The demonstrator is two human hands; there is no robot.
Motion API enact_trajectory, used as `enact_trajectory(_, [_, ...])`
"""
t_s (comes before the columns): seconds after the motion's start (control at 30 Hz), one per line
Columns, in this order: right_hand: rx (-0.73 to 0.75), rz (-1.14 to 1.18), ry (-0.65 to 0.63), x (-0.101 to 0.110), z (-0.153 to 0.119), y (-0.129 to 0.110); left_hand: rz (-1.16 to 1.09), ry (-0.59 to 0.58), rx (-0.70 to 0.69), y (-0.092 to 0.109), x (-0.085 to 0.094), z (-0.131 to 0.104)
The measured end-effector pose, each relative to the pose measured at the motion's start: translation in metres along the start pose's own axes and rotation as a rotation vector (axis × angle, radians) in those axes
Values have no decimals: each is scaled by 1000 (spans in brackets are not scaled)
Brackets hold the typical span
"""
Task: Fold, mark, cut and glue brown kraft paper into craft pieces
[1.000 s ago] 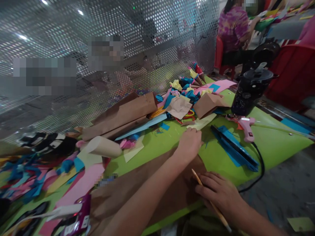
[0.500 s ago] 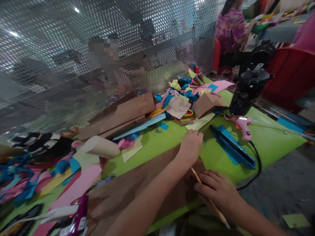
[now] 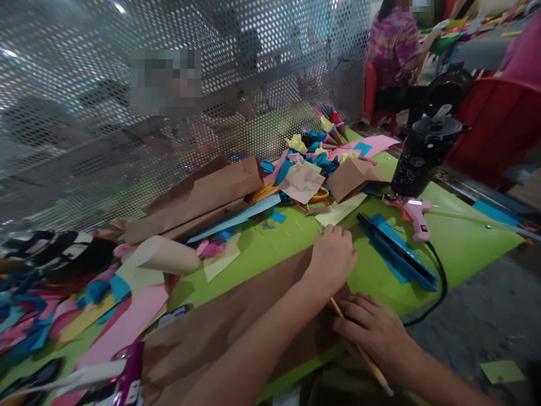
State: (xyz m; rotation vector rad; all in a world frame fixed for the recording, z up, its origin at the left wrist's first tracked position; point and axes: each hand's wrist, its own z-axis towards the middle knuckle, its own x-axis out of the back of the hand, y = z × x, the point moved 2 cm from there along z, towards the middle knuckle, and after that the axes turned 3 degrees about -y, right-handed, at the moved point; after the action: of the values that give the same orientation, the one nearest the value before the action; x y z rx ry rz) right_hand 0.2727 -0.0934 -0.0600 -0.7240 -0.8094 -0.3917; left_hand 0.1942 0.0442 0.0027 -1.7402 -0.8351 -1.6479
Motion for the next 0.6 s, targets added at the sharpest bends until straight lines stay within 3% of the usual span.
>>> enact_trajectory(0.3, [-27, 4, -49, 0, -2, 0, 44, -45, -125, -10, -10, 12])
enact_trajectory(0.6, [-37, -7, -29, -4, -3, 0, 42, -48, -163, -12, -7, 15])
